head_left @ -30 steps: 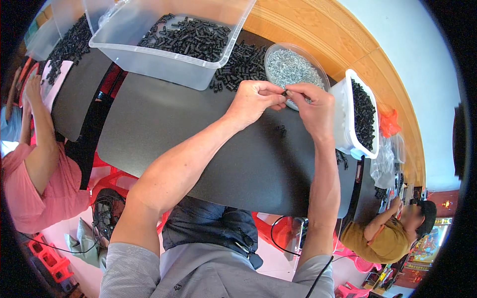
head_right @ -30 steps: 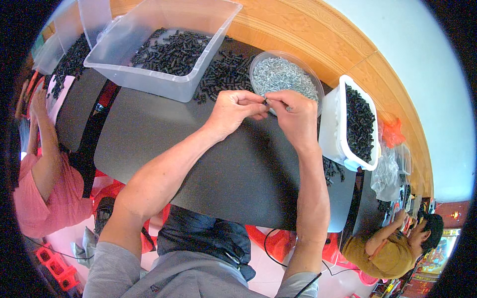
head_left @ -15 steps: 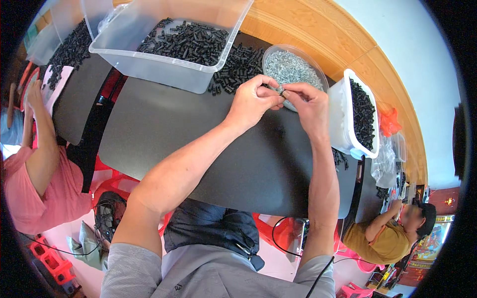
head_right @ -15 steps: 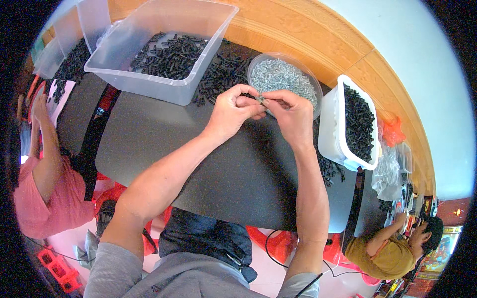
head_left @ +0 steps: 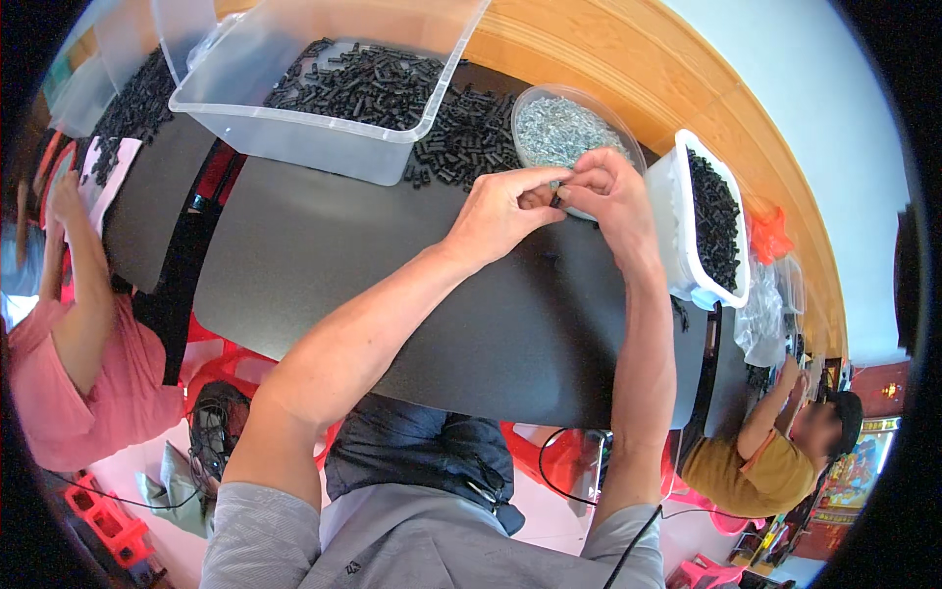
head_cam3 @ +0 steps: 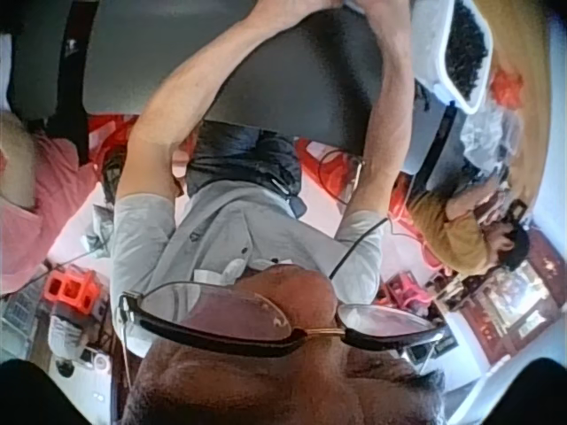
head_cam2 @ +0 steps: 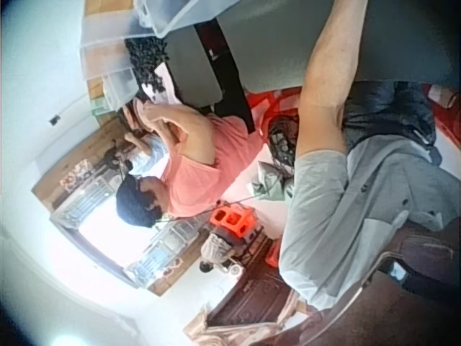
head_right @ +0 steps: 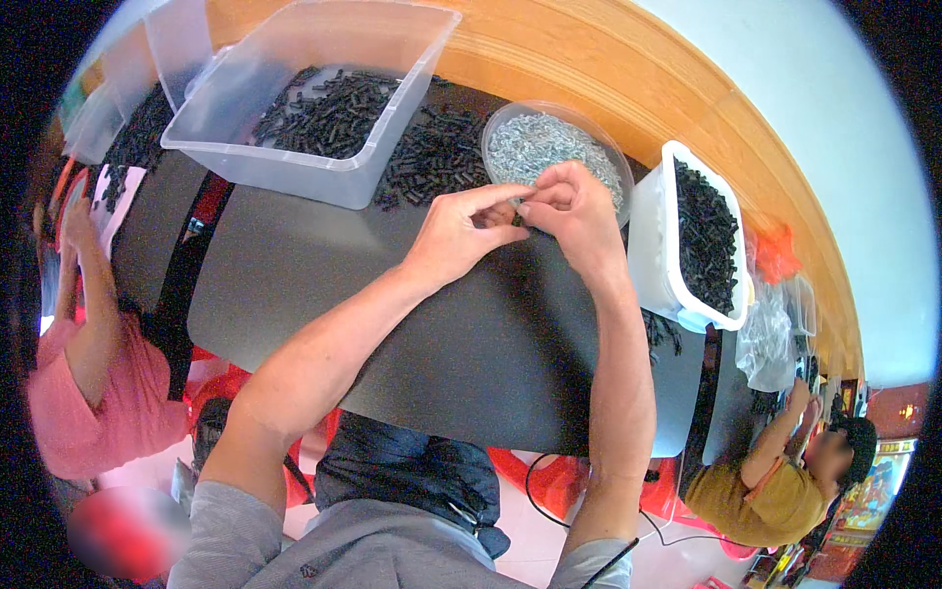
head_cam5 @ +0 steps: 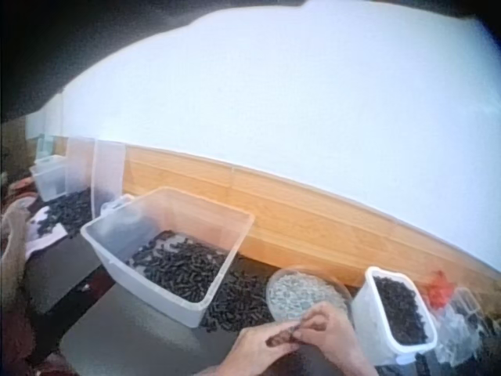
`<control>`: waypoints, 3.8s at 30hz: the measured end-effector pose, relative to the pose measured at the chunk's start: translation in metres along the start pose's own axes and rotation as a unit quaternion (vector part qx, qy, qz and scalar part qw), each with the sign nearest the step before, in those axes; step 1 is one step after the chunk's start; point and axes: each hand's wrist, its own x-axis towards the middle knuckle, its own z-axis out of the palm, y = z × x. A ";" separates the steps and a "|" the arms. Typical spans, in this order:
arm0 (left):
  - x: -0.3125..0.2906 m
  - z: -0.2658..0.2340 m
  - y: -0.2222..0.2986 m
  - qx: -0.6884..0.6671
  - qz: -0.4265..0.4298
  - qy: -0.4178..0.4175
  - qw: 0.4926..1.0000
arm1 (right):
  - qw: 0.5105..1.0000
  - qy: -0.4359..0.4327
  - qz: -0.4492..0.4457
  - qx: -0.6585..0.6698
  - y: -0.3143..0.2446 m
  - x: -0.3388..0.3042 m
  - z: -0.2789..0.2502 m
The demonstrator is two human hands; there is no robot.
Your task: The person assembles small components by picking plastic pieces from a container, retrieving metal pins from a dish, and inserting the pins into the plastic pieces by hand before placing them on the table.
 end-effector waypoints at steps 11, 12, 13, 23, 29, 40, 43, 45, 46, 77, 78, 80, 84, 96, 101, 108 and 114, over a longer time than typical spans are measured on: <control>0.000 0.002 -0.006 0.093 0.118 0.021 0.988 | 0.998 -0.051 0.029 0.028 0.003 0.000 -0.007; 0.001 0.002 -0.006 0.077 0.122 0.028 0.989 | 0.998 -0.050 0.031 0.027 0.003 0.000 -0.007; 0.001 0.001 -0.007 0.062 0.125 0.035 0.990 | 0.998 -0.050 0.030 0.027 0.003 0.001 -0.008; 0.000 0.000 0.000 0.081 0.124 0.055 0.987 | 0.996 -0.076 0.053 0.010 0.006 0.002 -0.007; 0.001 0.000 0.002 0.060 0.104 0.047 0.992 | 0.997 -0.055 0.049 0.012 0.005 0.002 -0.004; -0.001 0.003 -0.004 0.092 0.146 0.048 0.984 | 0.997 -0.056 0.048 0.018 0.012 0.003 -0.003; -0.003 0.003 -0.001 0.109 0.137 0.048 0.983 | 0.996 -0.064 0.053 0.031 0.013 0.002 -0.003; -0.004 0.002 0.002 0.113 0.130 0.044 0.984 | 0.995 -0.060 0.043 0.060 0.016 0.003 -0.002; -0.004 0.001 0.003 0.118 0.123 0.040 0.985 | 0.995 -0.060 0.043 0.060 0.016 0.003 -0.002; 0.002 -0.005 -0.006 0.157 0.238 0.093 0.954 | 0.993 -0.103 0.043 -0.042 -0.004 0.002 0.003; 0.003 -0.004 -0.007 0.157 0.239 0.096 0.953 | 0.995 -0.085 0.024 -0.044 -0.006 0.002 0.006; 0.005 -0.004 -0.005 0.097 0.201 0.084 0.971 | 0.993 -0.048 -0.007 -0.111 -0.005 0.001 0.006; 0.002 -0.005 -0.012 0.137 0.160 0.092 0.973 | 0.992 0.036 -0.005 -0.122 -0.025 -0.007 0.007; 0.009 -0.012 -0.010 0.113 0.153 0.143 0.971 | 0.953 0.120 -0.223 -0.166 -0.125 0.037 0.044; 0.008 -0.015 -0.008 0.094 0.070 0.119 0.986 | 0.917 0.171 -0.088 -0.350 -0.071 -0.034 0.006; 0.008 -0.005 -0.013 0.077 0.075 0.102 0.989 | 0.908 0.119 -0.028 -0.401 0.042 -0.098 -0.017; 0.003 -0.002 -0.005 0.132 0.053 0.039 0.989 | 0.886 0.123 -0.079 -0.440 0.061 -0.085 0.000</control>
